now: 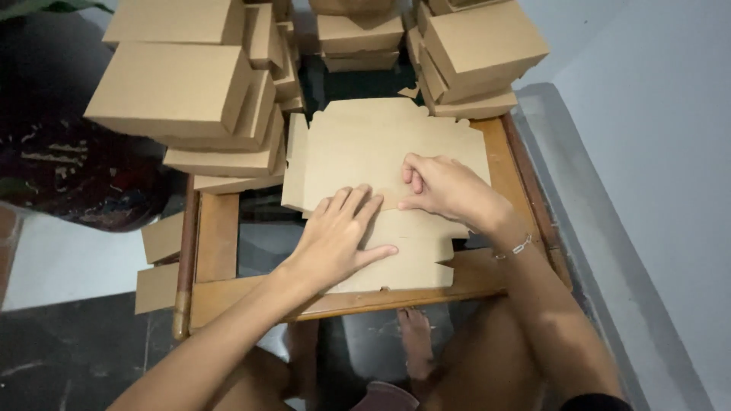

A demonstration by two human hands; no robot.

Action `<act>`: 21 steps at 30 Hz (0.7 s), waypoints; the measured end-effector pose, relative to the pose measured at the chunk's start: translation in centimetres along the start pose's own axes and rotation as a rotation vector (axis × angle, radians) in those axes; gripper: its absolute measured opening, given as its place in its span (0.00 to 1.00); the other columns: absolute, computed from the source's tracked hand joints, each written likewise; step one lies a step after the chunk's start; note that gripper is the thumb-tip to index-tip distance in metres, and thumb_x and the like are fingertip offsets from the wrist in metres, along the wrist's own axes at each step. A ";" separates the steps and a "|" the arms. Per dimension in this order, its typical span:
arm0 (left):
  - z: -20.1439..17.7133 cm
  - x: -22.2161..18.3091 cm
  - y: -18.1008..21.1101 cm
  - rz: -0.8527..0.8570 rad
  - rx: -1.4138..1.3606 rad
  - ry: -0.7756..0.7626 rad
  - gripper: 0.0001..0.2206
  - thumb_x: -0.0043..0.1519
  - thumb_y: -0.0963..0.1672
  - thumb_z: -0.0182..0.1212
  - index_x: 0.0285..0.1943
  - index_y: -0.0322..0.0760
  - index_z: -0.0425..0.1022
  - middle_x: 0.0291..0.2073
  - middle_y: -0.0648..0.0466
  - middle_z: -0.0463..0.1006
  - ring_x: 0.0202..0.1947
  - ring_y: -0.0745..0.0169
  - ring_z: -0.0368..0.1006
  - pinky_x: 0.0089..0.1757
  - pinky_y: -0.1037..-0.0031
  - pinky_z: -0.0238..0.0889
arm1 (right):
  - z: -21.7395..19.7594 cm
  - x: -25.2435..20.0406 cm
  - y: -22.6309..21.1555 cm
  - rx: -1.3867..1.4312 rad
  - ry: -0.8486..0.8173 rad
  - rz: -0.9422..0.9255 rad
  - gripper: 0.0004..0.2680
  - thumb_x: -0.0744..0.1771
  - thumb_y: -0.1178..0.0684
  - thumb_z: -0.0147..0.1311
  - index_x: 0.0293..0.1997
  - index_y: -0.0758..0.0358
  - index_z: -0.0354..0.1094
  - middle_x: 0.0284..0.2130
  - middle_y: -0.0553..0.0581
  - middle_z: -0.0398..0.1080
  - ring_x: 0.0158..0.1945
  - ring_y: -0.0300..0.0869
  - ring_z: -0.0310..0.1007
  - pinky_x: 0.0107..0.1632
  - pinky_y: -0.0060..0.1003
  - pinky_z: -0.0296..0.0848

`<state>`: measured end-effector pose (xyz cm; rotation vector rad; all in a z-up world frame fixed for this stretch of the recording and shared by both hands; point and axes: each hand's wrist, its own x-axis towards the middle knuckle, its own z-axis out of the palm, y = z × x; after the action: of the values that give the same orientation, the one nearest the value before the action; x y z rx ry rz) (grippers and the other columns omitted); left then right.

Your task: Assembling a cardboard box by folding a flat template and tucking in tabs.

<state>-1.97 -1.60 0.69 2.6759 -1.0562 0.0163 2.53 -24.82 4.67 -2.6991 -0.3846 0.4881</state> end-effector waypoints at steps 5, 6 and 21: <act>-0.3 -0.1 -0.1 -0.048 -0.036 -0.055 0.36 0.62 0.59 0.58 0.73 0.35 0.62 0.71 0.40 0.60 0.71 0.43 0.54 0.61 0.55 0.52 | 0.0 -2.4 -0.8 -0.158 -0.008 -0.175 0.08 0.66 0.51 0.58 0.48 0.52 0.68 0.40 0.53 0.75 0.49 0.54 0.77 0.50 0.52 0.75; -0.2 -0.1 -0.3 -0.049 -0.039 -0.058 0.36 0.62 0.59 0.58 0.73 0.36 0.62 0.71 0.41 0.60 0.71 0.43 0.54 0.61 0.54 0.51 | 0.2 -2.8 -0.8 -0.185 -0.022 -0.221 0.08 0.67 0.52 0.54 0.50 0.52 0.69 0.45 0.54 0.72 0.52 0.54 0.74 0.52 0.51 0.74; 0.7 -0.1 -1.1 -0.006 0.018 0.024 0.34 0.62 0.60 0.56 0.72 0.39 0.64 0.68 0.43 0.67 0.69 0.45 0.60 0.59 0.54 0.54 | 2.7 -3.6 -1.7 -0.476 0.048 -0.318 0.18 0.65 0.64 0.40 0.54 0.43 0.71 0.50 0.48 0.57 0.52 0.45 0.64 0.49 0.38 0.71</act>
<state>-1.39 -0.97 -0.29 2.6877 -1.0457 0.0575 -2.04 -23.65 4.04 -3.0005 -1.0085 0.2613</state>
